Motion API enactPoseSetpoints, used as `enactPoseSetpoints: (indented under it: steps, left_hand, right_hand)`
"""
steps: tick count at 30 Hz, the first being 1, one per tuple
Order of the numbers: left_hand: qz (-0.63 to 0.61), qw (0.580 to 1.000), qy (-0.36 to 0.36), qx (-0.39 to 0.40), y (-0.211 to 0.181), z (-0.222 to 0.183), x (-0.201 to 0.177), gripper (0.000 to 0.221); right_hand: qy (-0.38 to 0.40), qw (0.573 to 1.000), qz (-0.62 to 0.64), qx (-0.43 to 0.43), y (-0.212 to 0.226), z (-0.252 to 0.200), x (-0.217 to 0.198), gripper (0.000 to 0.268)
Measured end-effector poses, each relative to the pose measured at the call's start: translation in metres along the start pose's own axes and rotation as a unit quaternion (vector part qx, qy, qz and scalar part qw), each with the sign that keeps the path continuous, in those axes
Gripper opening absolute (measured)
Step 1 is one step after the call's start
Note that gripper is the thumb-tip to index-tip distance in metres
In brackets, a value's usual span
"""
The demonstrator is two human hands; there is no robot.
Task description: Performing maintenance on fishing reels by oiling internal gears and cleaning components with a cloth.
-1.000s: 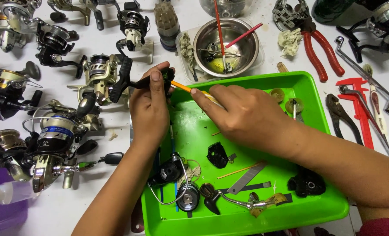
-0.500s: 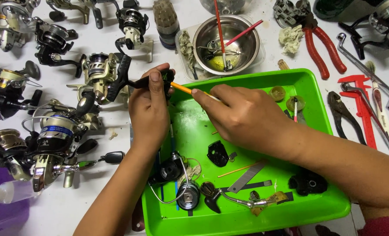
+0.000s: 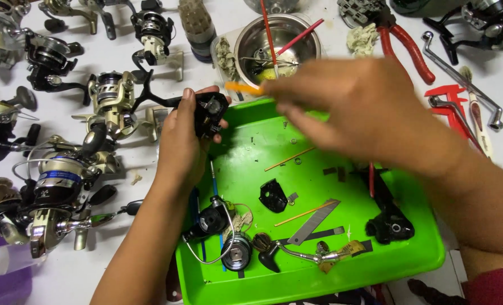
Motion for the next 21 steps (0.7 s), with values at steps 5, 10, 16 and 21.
enactPoseSetpoints:
  steps: [5, 10, 16, 21]
  left_hand:
    - [-0.064, 0.997, 0.023, -0.033, 0.013, 0.003, 0.000, 0.034]
    - [-0.062, 0.997, 0.045, -0.022, 0.027, 0.009, -0.011, 0.028]
    - [0.000, 0.999, 0.045, -0.016, 0.032, 0.007, -0.019, 0.026]
    - [0.023, 0.998, 0.040, -0.033, 0.032, 0.003, -0.022, 0.025]
  right_hand:
    - [-0.012, 0.988, 0.135, 0.076, -0.046, 0.011, -0.013, 0.026]
    - [0.010, 0.969, 0.070, 0.237, -0.087, 0.008, 0.011, 0.013]
    - [-0.065, 0.980, 0.163, 0.091, -0.079, 0.030, 0.012, 0.050]
    - [-0.057, 0.985, 0.129, 0.097, -0.094, 0.028, 0.007, 0.052]
Point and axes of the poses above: each hand's wrist, its own z-axis towards the middle knuckle, its own x-axis out of the palm, y = z × x, the point moved 5 cm from there along z, towards the middle knuckle, and after that the axes turned 12 degrees about -z, right-handed, at the moved point
